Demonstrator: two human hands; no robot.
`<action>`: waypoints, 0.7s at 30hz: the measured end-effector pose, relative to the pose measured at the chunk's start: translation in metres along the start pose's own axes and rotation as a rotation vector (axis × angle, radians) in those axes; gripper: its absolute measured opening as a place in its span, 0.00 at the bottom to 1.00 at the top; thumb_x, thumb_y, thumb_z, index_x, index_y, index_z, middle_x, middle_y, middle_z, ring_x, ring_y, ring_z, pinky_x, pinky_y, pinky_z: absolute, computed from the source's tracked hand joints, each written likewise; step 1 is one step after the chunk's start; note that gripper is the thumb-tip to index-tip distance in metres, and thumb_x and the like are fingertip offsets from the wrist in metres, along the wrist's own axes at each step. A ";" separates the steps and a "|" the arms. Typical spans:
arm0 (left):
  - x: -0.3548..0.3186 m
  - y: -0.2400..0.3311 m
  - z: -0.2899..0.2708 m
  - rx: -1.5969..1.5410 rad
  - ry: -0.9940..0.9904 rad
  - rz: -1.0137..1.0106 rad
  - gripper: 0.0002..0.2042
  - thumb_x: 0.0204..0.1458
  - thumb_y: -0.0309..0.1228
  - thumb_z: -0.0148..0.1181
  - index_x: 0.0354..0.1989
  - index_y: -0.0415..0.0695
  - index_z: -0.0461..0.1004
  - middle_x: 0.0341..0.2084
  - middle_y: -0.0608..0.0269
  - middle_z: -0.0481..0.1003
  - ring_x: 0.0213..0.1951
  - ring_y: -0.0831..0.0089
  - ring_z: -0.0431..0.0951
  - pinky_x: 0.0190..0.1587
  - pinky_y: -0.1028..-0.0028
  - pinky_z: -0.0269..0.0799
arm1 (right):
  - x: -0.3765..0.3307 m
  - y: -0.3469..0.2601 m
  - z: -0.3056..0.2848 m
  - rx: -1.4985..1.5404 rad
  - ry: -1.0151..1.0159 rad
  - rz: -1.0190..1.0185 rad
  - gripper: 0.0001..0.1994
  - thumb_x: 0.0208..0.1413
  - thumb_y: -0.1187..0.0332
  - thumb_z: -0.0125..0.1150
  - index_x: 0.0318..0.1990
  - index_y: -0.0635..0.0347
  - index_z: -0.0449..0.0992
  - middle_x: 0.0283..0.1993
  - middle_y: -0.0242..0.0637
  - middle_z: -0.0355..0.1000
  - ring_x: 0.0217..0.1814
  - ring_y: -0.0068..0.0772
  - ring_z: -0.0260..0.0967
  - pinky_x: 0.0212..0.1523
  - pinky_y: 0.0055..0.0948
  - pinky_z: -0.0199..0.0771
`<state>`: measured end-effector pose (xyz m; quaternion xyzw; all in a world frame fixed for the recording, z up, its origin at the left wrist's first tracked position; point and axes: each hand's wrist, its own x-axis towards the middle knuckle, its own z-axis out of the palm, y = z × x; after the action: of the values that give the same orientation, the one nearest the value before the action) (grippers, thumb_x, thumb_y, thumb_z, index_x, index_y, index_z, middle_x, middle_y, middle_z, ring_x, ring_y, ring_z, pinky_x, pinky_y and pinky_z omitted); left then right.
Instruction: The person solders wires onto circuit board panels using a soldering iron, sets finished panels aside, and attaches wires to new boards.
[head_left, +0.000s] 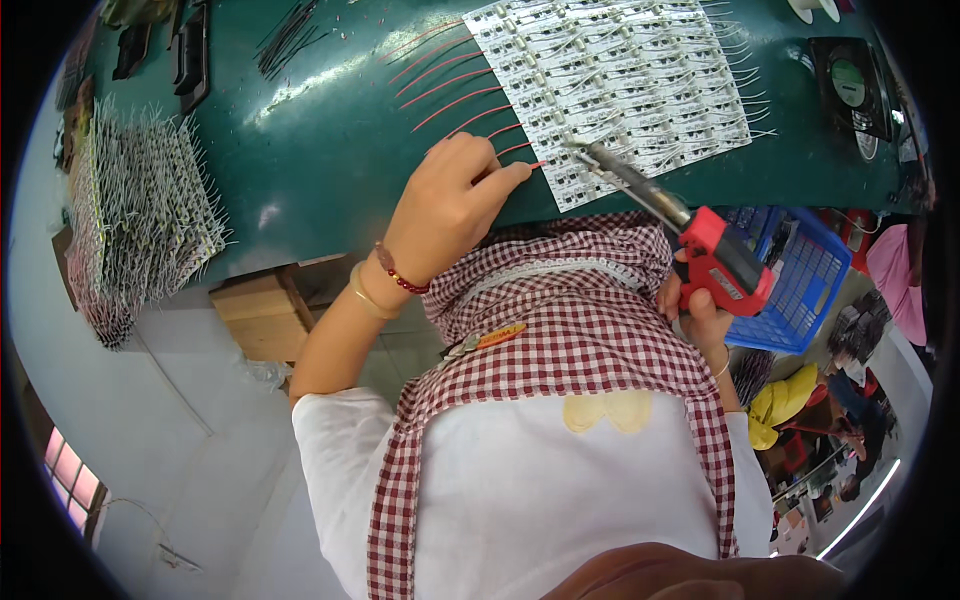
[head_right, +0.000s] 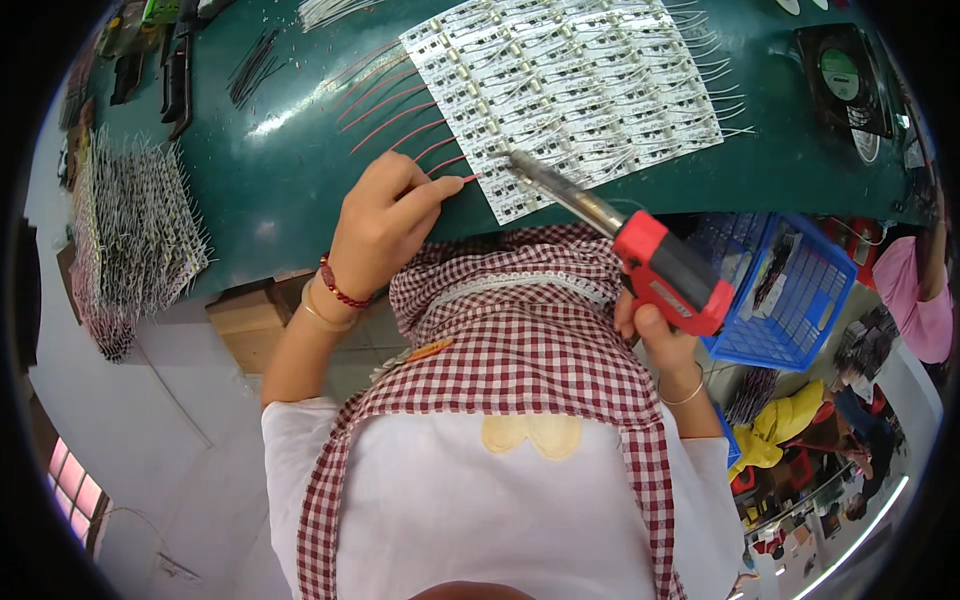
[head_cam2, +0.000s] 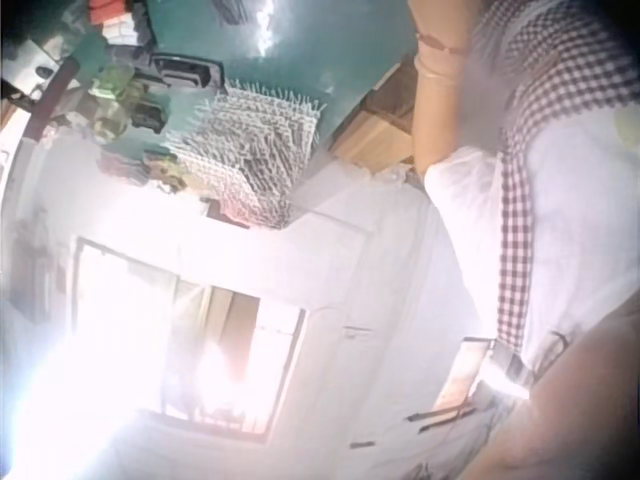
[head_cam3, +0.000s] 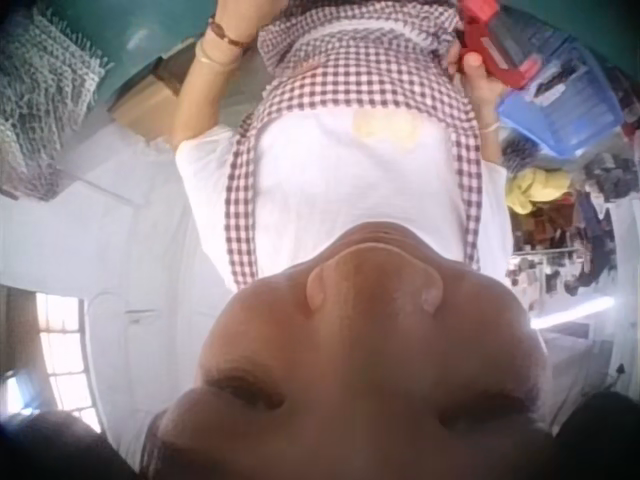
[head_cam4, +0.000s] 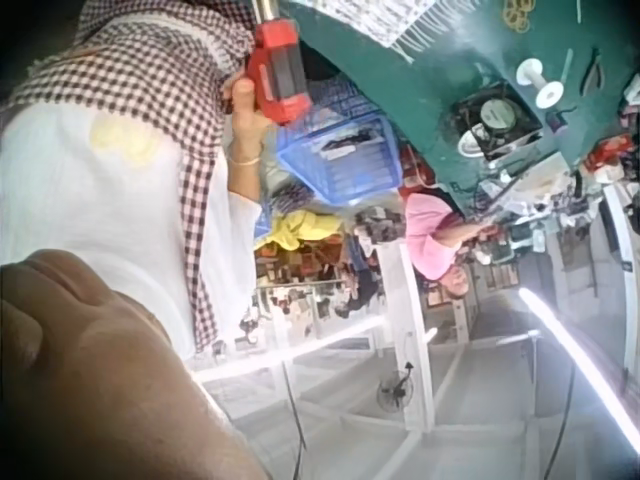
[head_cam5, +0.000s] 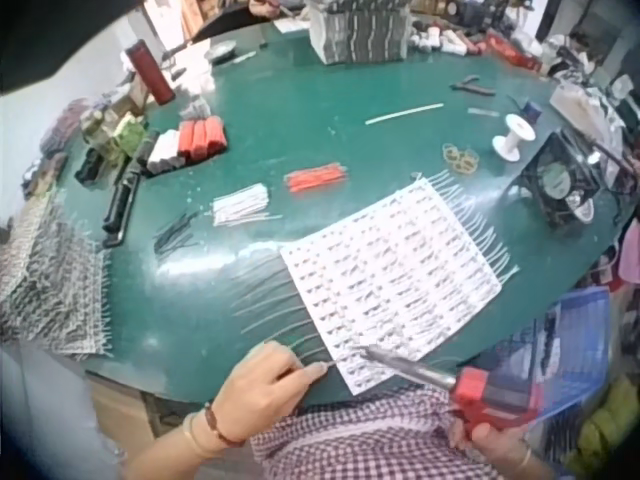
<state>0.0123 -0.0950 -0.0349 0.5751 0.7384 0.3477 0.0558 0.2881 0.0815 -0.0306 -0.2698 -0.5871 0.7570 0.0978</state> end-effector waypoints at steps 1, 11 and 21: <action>-0.001 0.000 0.002 0.009 0.003 0.021 0.14 0.36 0.16 0.62 0.35 0.43 0.78 0.21 0.64 0.65 0.25 0.68 0.68 0.28 0.70 0.66 | -0.002 -0.003 0.006 -0.008 0.046 0.010 0.24 0.55 0.53 0.62 0.47 0.66 0.70 0.23 0.33 0.68 0.20 0.21 0.63 0.23 0.21 0.65; -0.008 -0.001 0.006 0.046 0.035 0.045 0.16 0.35 0.16 0.62 0.37 0.43 0.79 0.21 0.64 0.64 0.25 0.67 0.67 0.31 0.69 0.66 | -0.015 0.005 0.002 -0.196 0.018 0.092 0.15 0.54 0.59 0.64 0.37 0.64 0.75 0.30 0.30 0.71 0.32 0.21 0.67 0.34 0.24 0.67; -0.004 0.002 0.001 0.046 0.011 0.045 0.16 0.35 0.16 0.61 0.36 0.42 0.78 0.22 0.63 0.64 0.26 0.66 0.67 0.31 0.69 0.64 | -0.016 0.023 -0.013 -0.648 -0.052 -0.080 0.10 0.47 0.65 0.63 0.33 0.62 0.77 0.30 0.41 0.72 0.28 0.42 0.71 0.28 0.31 0.69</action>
<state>0.0160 -0.0974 -0.0358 0.5908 0.7334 0.3349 0.0307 0.3119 0.0784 -0.0494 -0.2442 -0.8099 0.5329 0.0213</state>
